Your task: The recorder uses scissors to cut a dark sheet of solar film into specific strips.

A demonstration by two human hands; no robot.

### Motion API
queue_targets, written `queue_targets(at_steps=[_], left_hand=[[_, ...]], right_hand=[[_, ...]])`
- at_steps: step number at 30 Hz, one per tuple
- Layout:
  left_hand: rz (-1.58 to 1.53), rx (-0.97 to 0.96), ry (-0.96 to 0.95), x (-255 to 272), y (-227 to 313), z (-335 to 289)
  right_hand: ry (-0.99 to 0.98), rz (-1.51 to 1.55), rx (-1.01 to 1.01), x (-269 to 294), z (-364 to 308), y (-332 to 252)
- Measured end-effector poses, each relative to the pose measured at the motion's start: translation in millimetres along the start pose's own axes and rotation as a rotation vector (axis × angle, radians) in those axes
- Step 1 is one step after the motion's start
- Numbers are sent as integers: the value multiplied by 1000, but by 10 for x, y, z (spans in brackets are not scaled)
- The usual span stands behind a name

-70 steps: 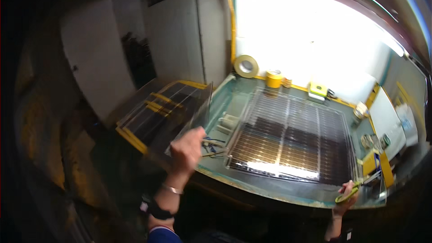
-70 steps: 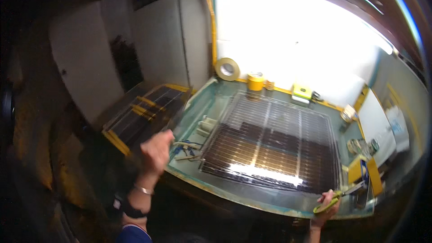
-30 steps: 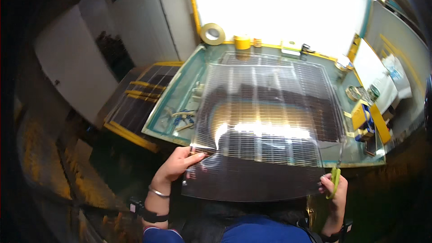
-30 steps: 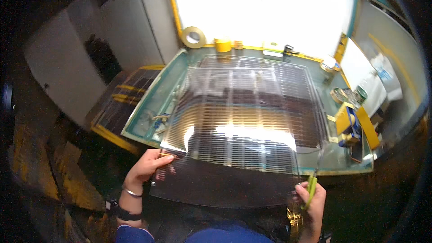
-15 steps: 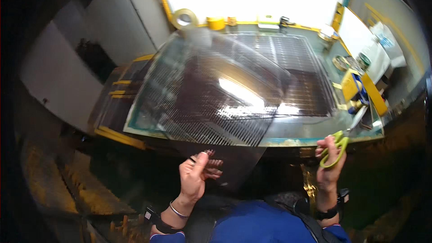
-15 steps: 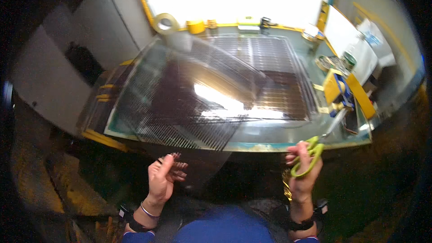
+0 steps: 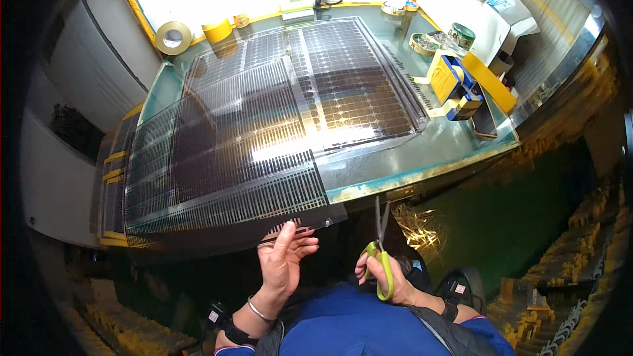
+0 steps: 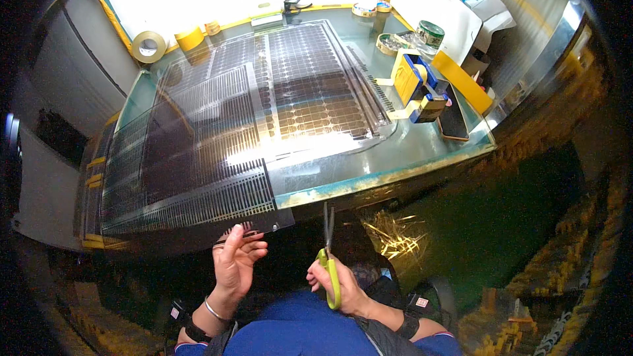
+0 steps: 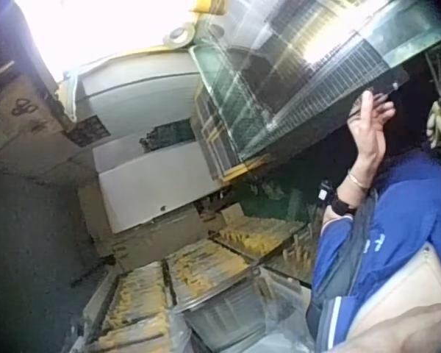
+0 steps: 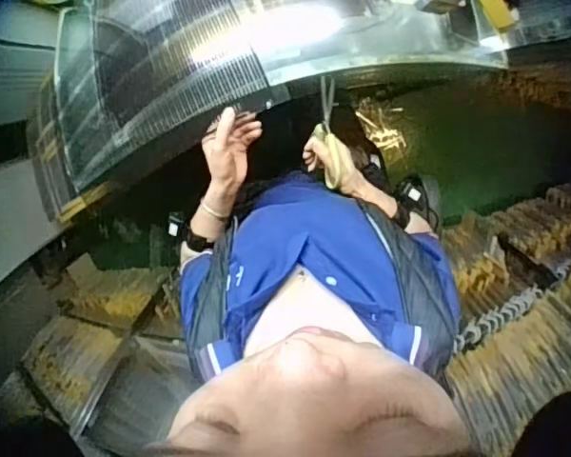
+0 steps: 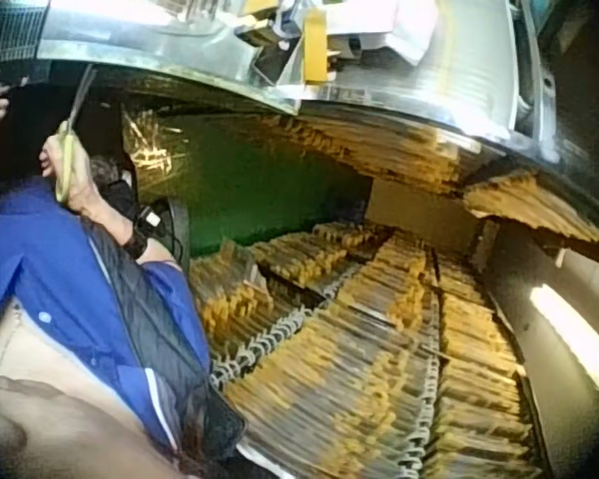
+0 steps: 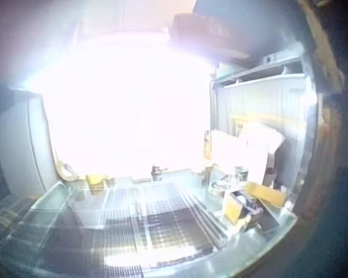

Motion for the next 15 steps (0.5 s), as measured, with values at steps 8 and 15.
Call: queue_targets(at_steps=[8, 15], left_hand=[[1, 211, -160, -361, -143, 206], [226, 82, -116, -534, -248, 226]], right_hand=[[-130, -36, -60, -286, 10, 64], [-8, 27, 200, -427, 198, 71]])
Point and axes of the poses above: each hand's wrist, its own z-axis towards the middle knuckle, its own x-axis out of the back of the hand, y = z × x, the point moved 5 cm from there along z, towards the middle knuckle, and after that the axes turned 9 degrees about x, right-handed, at the moved point
